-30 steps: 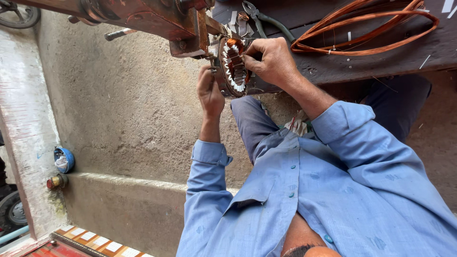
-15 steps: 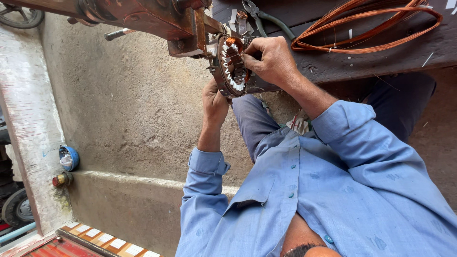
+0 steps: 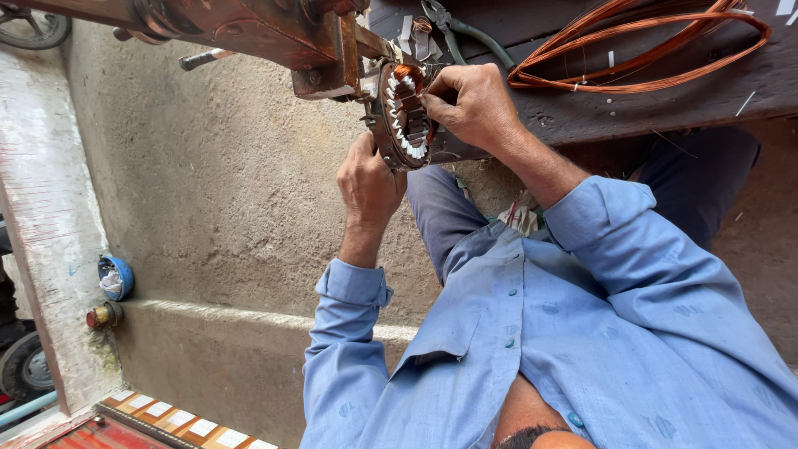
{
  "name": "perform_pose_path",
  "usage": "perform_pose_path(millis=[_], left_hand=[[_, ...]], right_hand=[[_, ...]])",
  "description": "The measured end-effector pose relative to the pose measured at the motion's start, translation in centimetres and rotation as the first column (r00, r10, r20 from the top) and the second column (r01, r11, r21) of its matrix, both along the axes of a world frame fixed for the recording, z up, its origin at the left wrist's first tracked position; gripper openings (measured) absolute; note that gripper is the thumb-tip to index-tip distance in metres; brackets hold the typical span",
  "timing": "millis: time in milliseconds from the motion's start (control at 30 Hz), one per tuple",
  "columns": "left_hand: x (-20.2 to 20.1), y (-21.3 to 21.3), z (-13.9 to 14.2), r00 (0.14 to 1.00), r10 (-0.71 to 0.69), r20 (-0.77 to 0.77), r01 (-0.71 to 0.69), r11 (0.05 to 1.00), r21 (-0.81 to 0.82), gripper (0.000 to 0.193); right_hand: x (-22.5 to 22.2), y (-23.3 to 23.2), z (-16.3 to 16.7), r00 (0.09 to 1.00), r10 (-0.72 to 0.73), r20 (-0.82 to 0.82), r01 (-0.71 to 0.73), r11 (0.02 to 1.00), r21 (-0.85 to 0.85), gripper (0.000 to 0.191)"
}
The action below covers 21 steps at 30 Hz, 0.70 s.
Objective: The person winds copper wire into the slots of a motor armature, using a wooden stick to press the wire into place. They also cut small white insulating strips with scissors and insert them between the windings.
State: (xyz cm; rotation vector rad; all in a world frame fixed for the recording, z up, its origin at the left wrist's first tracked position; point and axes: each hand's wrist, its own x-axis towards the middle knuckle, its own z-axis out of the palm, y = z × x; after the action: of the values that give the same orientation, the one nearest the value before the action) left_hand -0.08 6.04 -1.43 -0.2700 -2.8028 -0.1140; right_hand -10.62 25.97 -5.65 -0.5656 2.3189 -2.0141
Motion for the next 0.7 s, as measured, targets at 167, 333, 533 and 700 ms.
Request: perform_pose_path(millis=[167, 333, 533, 700], left_hand=[[-2.0, -2.2, -1.1, 0.998, -0.015, -0.054, 0.031, 0.949, 0.314, 0.017], [-3.4, -2.3, -0.5, 0.984, 0.005, 0.181, -0.134, 0.690, 0.711, 0.009], [-4.7, -0.3, 0.4, 0.989, -0.027, 0.145, -0.077, 0.741, 0.667, 0.018], [-4.9, -0.4, 0.3, 0.978, -0.014, 0.207, -0.141, 0.685, 0.715, 0.017]], right_hand=[[-0.1, 0.1, 0.2, 0.997, -0.010, -0.070, 0.010, 1.000, 0.006, 0.015], [0.0, 0.0, 0.2, 1.000, 0.007, -0.007, -0.007, 1.000, 0.025, 0.016], [0.0, 0.1, 0.3, 0.999, 0.003, -0.037, -0.003, 1.000, -0.001, 0.015], [-0.1, 0.1, 0.2, 1.000, 0.015, -0.017, -0.015, 1.000, 0.003, 0.018]])
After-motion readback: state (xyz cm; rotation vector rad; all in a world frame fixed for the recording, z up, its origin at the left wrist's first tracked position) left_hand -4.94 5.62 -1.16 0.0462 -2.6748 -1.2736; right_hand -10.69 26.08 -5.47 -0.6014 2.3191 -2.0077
